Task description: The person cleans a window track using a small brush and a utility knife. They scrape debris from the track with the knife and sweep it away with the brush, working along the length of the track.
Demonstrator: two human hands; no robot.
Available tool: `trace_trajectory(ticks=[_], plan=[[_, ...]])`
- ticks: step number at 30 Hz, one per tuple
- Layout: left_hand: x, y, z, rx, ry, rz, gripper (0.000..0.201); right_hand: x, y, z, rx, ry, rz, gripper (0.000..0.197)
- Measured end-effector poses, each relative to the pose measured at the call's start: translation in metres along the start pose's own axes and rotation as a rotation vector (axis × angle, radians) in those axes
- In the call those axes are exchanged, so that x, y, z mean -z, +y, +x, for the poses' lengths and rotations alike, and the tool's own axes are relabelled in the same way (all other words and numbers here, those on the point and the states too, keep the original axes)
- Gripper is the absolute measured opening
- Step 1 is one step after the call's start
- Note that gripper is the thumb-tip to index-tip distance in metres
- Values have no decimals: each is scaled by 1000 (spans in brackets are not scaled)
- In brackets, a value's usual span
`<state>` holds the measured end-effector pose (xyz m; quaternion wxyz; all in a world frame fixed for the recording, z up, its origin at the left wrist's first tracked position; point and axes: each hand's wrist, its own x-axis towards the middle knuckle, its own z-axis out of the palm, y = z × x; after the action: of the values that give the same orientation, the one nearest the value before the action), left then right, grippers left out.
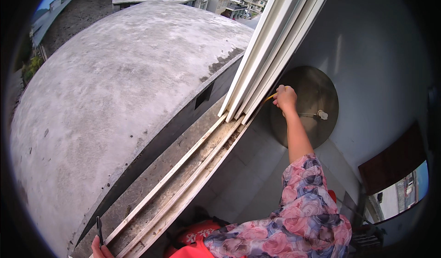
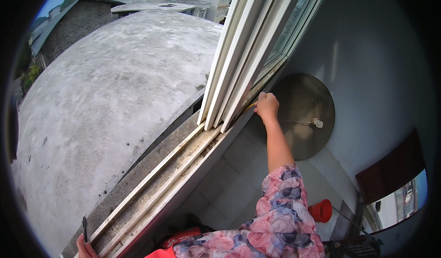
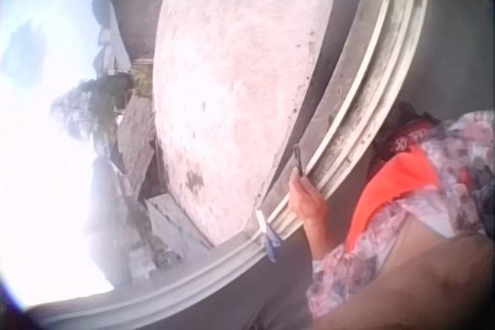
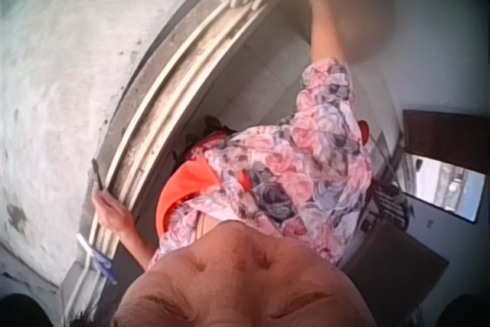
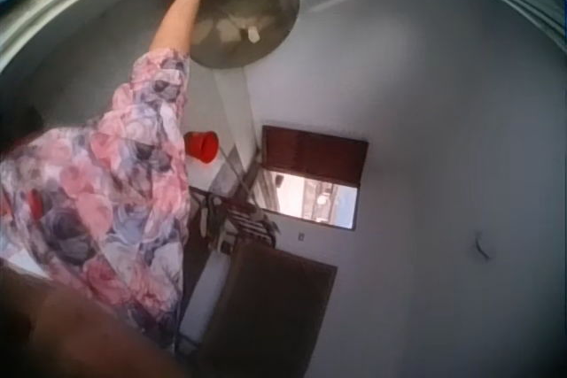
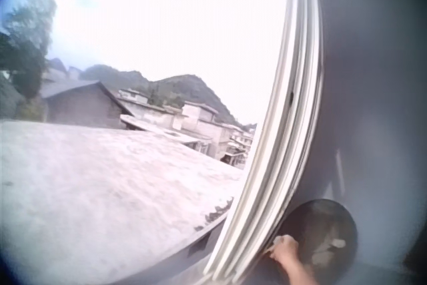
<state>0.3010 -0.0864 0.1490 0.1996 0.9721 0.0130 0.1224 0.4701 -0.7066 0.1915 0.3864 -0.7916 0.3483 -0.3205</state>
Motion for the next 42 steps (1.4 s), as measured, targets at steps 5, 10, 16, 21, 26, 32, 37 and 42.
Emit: trace_trajectory(ticks=[5, 10, 16, 21, 26, 32, 37, 42], plan=[[3, 2, -6, 63, 21, 43, 29, -10, -22, -54, -23, -265, 115, 28], [0, 4, -4, 73, 38, 42, 29, 3, -8, -60, 61, -175, 234, 28], [-2, 2, -7, 92, 72, 83, 29, -5, -17, -98, 0, -432, 290, 31], [-3, -2, -6, 58, 83, 48, 29, 6, -20, -122, 145, -336, 335, 30], [-4, -1, -6, 82, 80, 59, 29, 5, -11, -118, 364, -134, 179, 27], [-2, 1, -5, 97, 72, 52, 30, -11, -14, -146, 306, -380, 252, 27], [-3, -2, -7, 107, 62, 55, 29, 8, -28, -142, 436, -216, 192, 27], [-4, -1, -4, 51, 74, 35, 29, -12, -11, -133, 438, -214, 89, 22]])
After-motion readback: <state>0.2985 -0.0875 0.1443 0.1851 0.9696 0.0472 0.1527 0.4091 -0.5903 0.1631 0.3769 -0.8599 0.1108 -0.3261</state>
